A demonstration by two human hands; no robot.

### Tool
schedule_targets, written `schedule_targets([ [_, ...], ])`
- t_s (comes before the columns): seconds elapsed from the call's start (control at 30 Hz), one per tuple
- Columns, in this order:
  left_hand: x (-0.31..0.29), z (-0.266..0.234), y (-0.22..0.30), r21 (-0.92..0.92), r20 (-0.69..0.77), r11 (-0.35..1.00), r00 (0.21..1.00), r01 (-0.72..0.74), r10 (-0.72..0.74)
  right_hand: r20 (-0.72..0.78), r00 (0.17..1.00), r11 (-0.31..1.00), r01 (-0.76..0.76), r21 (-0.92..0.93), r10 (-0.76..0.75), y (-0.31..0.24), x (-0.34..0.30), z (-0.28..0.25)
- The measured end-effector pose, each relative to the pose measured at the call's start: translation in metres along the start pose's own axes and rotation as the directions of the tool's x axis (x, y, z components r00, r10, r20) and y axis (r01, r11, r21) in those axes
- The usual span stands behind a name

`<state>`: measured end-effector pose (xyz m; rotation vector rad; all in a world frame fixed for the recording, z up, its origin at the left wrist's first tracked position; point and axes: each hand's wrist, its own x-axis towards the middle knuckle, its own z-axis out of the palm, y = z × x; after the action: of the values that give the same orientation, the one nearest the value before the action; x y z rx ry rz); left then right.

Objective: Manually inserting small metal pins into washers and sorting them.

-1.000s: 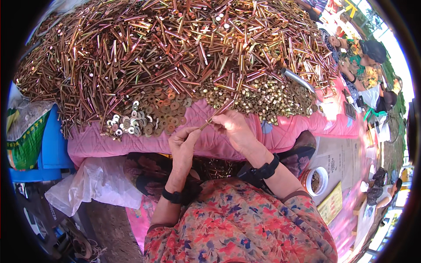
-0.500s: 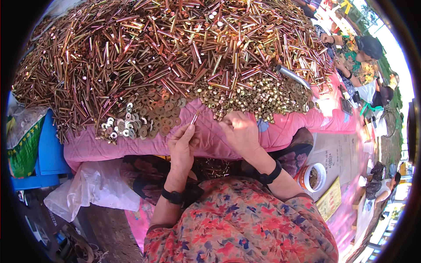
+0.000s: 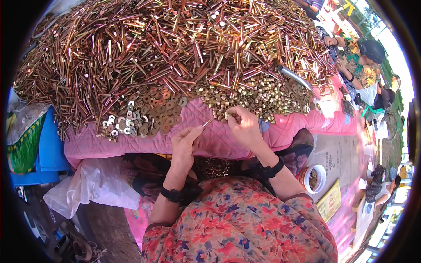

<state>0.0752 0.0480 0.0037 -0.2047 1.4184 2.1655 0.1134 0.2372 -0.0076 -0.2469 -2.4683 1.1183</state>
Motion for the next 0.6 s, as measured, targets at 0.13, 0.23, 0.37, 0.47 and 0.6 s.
schedule_targets([
  [0.13,-0.002,-0.002,0.007,0.059,0.015,0.998,1.0,0.01,-0.011,0.319,0.913,0.724,-0.399,0.563,0.255,-0.02,0.002,-0.013],
  [0.23,-0.003,-0.002,0.011,0.065,0.011,0.998,1.0,0.008,-0.009,0.393,0.883,0.563,-0.467,0.681,0.257,-0.036,0.004,-0.017],
  [0.37,-0.006,-0.001,0.016,0.072,0.04,0.997,0.999,0.007,-0.01,0.353,0.914,0.524,-0.403,0.75,0.198,-0.036,0.001,-0.011],
  [0.47,-0.005,-0.003,0.017,0.083,0.031,0.996,0.999,0.015,-0.018,0.281,0.958,0.659,-0.247,0.711,0.057,-0.035,-0.001,-0.005],
  [0.6,-0.005,-0.006,0.02,0.083,0.057,0.996,0.998,0.017,-0.022,0.287,0.955,0.622,-0.265,0.736,0.067,-0.036,-0.005,-0.002],
])
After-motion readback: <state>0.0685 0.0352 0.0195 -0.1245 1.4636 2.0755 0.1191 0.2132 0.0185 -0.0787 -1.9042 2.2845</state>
